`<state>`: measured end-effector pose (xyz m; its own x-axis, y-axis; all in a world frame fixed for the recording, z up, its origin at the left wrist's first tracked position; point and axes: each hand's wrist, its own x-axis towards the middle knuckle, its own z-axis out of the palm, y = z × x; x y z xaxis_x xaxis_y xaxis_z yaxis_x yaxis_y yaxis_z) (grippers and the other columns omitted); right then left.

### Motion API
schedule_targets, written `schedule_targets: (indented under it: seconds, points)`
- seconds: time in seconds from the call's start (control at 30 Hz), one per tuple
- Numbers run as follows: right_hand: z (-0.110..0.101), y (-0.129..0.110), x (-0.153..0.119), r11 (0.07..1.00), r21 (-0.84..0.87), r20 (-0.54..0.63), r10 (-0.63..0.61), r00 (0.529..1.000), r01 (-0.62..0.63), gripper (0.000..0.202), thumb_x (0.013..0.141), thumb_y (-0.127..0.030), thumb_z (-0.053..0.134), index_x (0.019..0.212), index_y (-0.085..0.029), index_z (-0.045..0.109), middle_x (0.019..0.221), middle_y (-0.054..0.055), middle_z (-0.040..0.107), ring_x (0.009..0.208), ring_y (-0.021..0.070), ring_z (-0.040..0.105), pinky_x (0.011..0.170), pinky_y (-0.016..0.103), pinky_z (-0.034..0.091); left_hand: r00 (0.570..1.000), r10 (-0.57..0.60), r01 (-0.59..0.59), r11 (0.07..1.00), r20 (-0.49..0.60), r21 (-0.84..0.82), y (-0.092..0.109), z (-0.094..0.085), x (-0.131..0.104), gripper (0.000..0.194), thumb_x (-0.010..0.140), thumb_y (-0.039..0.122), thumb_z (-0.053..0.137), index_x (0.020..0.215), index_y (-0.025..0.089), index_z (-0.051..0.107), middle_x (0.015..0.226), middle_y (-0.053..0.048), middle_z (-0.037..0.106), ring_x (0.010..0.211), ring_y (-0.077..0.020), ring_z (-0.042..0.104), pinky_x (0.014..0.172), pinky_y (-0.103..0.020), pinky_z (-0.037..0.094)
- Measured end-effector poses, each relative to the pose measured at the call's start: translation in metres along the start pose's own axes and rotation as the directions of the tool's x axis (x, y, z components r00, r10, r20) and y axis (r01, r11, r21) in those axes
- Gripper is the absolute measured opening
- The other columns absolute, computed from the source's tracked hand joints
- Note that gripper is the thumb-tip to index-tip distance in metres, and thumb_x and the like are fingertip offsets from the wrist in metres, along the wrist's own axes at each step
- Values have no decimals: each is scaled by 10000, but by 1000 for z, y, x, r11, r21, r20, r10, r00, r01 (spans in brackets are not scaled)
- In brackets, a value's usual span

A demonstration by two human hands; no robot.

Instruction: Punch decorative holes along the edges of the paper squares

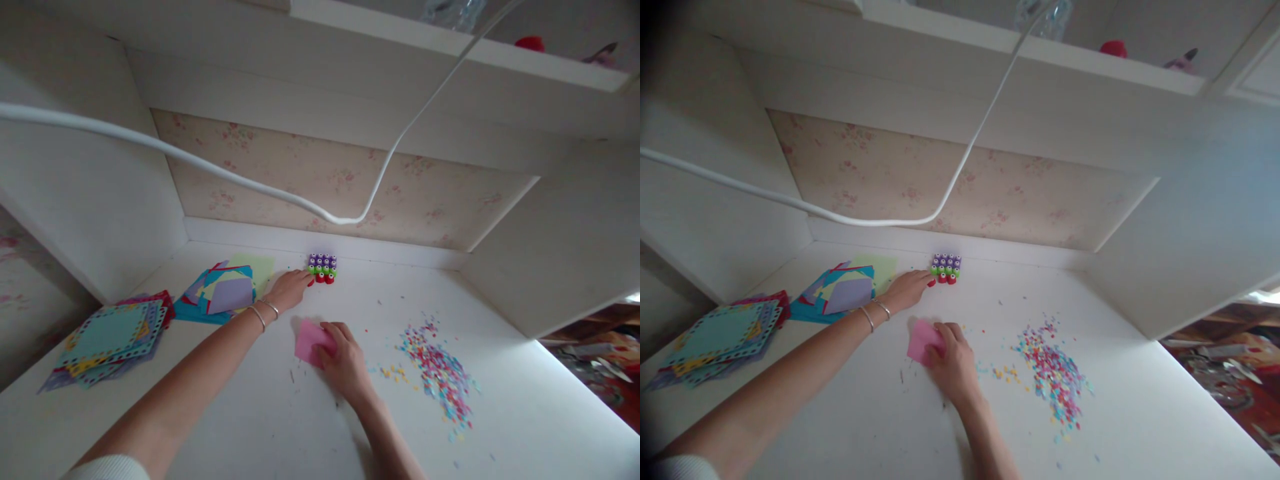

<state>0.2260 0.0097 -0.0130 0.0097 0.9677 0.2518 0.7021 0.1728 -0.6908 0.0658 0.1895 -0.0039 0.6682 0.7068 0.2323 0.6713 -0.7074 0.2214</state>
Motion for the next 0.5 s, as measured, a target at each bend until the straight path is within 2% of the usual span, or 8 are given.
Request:
schedule_targets:
  seconds: [0.13, 0.23, 0.3, 0.4, 0.43, 0.5]
  points:
    - [7, 11, 3, 981, 194, -166, 26, 986, 7, 410, 735, -205, 685, 1142, -229, 654, 1217, 96, 585, 1094, 235, 604, 960, 370, 497, 999, -34, 35, 999, 24, -13, 1, -7, -9, 285, 956, 325, 592, 1201, 180, 601, 1248, -94, 603, 1068, -234, 617, 910, -454, 525]
    - [12, 22, 6, 949, 309, -199, 131, 971, -65, 397, 691, -276, 750, 1081, -231, 691, 1257, 111, 583, 1085, 259, 610, 903, 387, 524, 996, -81, 82, 995, 23, -53, 0, -12, -18, 298, 953, 328, 598, 1209, 177, 595, 1257, -96, 596, 1068, -235, 617, 900, -449, 531]
    - [14, 27, 7, 924, 358, -161, 205, 966, -136, 392, 684, -318, 761, 1063, -229, 710, 1209, 110, 625, 1004, 257, 638, 798, 367, 548, 993, -118, 120, 988, 20, -93, 0, -15, -27, 293, 950, 333, 601, 1192, 167, 599, 1221, -89, 612, 1037, -228, 629, 880, -442, 536]
    - [13, 27, 7, 883, 395, -25, 288, 957, -255, 377, 728, -393, 731, 1058, -211, 722, 981, 76, 703, 823, 230, 654, 664, 331, 532, 984, -176, 174, 970, -2, -168, 3, -17, -49, 192, 927, 274, 626, 1083, 162, 634, 1045, -63, 677, 942, -210, 653, 856, -407, 528]
    - [13, 26, 6, 872, 400, 11, 303, 953, -281, 366, 754, -418, 707, 1049, -202, 724, 915, 64, 709, 776, 219, 647, 642, 323, 521, 980, -198, 190, 962, -22, -197, 6, -17, -58, 149, 901, 225, 644, 1045, 185, 646, 995, -60, 695, 931, -212, 656, 862, -380, 516]
    - [12, 21, 5, 866, 403, 42, 307, 951, -297, 348, 798, -443, 662, 1034, -194, 723, 889, 55, 712, 759, 206, 636, 650, 317, 507, 969, -238, 213, 941, -68, -262, 15, -15, -80, 220, 866, 164, 648, 1082, 209, 638, 1003, -61, 707, 970, -222, 658, 891, -361, 499]
